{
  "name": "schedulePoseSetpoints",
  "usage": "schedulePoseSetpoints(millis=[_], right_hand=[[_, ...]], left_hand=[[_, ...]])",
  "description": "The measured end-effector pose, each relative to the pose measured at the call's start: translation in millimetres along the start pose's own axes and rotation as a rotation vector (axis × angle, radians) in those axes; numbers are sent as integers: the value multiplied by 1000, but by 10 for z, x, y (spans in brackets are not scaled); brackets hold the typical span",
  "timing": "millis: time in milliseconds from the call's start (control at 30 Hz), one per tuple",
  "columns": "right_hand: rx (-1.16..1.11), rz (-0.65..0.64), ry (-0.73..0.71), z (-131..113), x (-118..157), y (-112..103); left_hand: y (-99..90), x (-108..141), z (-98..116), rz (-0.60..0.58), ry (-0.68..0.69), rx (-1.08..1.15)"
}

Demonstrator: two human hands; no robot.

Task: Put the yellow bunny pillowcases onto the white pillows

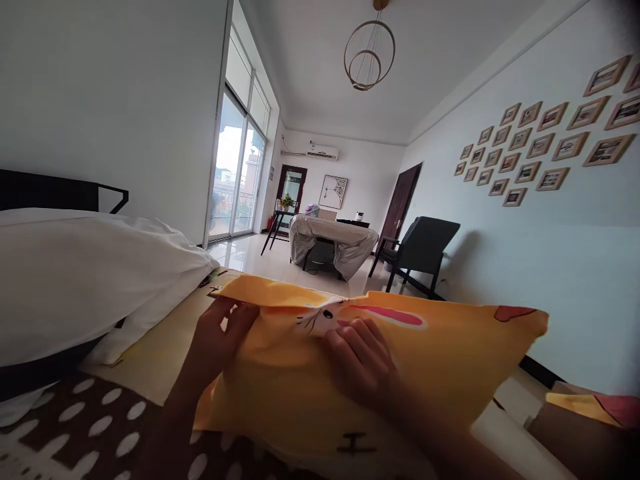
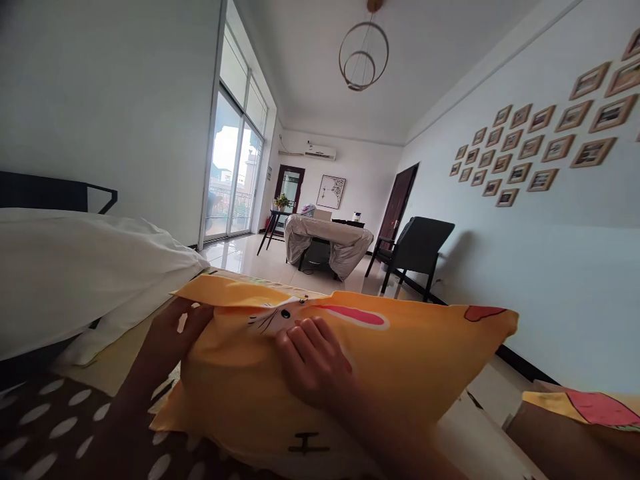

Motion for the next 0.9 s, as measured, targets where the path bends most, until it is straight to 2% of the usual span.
schedulePoseSetpoints(millis=[133,200,233,400,500,600,667,733,767,800,833,900], right_hand=[[0,-8,-10,12,40,-21],[-61,0,-34,8,67,-51],[-94,4,-58,-3,84,-67],[-123,14,-184,-71,174,-139],[-146,-52,-190,-84,161,-160],[-272,-73,-75,-6,84,-205],[-296,51,58,135,33,-273],[-171,182,188,310,15,-319],[-86,186,237,391,8,-305],[-30,123,273,462,-5,-254],[-19,5,301,522,-19,-173],[-92,-256,337,566,-33,-31]], left_hand=[[128,18,-214,-384,-158,75],[151,44,-255,-477,-200,150],[144,46,-251,-475,-198,167],[155,29,-88,-339,-77,113],[195,31,-8,-209,-12,85],[210,48,6,-46,-37,100],[217,77,2,45,-93,167],[213,132,-1,137,-140,232],[194,171,-10,198,-161,243],[154,222,-30,285,-187,227],[109,276,-51,359,-204,182],[32,355,-80,419,-194,59]])
Point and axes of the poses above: each hand's wrist, its own x-axis away from the middle knuckle, its own y-axis out of the palm, z = x × y, the point moved 6 cm from there along -x, towards the middle knuckle, and after that the axes turned 6 degrees about -y, right-handed, at the moved point
